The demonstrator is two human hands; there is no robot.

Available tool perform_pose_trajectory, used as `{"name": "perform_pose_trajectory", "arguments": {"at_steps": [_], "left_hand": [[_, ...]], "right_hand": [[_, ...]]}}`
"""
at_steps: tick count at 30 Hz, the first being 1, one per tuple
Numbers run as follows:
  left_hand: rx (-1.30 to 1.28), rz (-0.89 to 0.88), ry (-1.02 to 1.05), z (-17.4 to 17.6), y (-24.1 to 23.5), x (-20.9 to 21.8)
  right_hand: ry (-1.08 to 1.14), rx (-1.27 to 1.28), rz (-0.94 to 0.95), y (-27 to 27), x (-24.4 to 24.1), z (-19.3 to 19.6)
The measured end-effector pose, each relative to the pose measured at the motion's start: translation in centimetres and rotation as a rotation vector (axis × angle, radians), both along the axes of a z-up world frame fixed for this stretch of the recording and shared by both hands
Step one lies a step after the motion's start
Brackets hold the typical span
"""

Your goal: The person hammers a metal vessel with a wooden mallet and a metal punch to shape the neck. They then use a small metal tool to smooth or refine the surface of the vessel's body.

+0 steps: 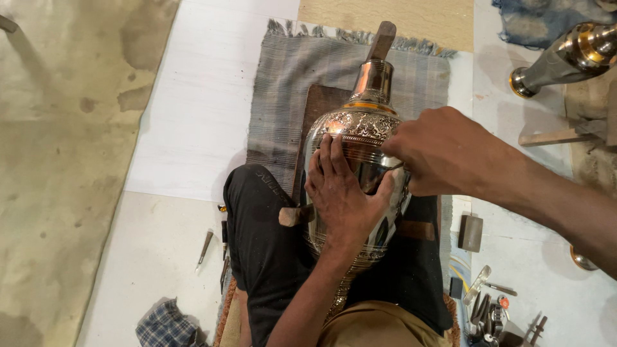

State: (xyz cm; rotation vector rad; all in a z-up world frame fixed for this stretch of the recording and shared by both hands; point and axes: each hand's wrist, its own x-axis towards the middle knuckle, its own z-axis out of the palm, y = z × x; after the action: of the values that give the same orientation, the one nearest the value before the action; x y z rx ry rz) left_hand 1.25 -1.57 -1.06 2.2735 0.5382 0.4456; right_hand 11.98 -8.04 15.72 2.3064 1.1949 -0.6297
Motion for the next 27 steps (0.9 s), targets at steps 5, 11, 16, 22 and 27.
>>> {"name": "perform_pose_trajectory", "arguments": {"at_steps": [5,11,16,22,27], "left_hand": [[-0.011,-0.012,0.030,0.5,0.1,0.1],[0.006,-0.008,0.006,0.8,0.2,0.0],[0.008,-0.003,0.006,0.8,0.2,0.0],[0.023,-0.010,-0.013,0.5,0.2,0.0],[0.029,-0.013,0.002,0.2,0.1,0.0]], "right_hand": [[0.004,0.267,-0.202,-2.0,0.0,0.0],[-0.016,0.270,-0.430,-4.0,-1.0,-0.4],[-0.025,0.240,-0.432,-4.4,-1.4,-0.7],[-0.051,0.352,-0.375,-5.1,-1.8,-1.3],[-0.026,0.453,-0.422,-5.5,-1.9,-1.6]]}}
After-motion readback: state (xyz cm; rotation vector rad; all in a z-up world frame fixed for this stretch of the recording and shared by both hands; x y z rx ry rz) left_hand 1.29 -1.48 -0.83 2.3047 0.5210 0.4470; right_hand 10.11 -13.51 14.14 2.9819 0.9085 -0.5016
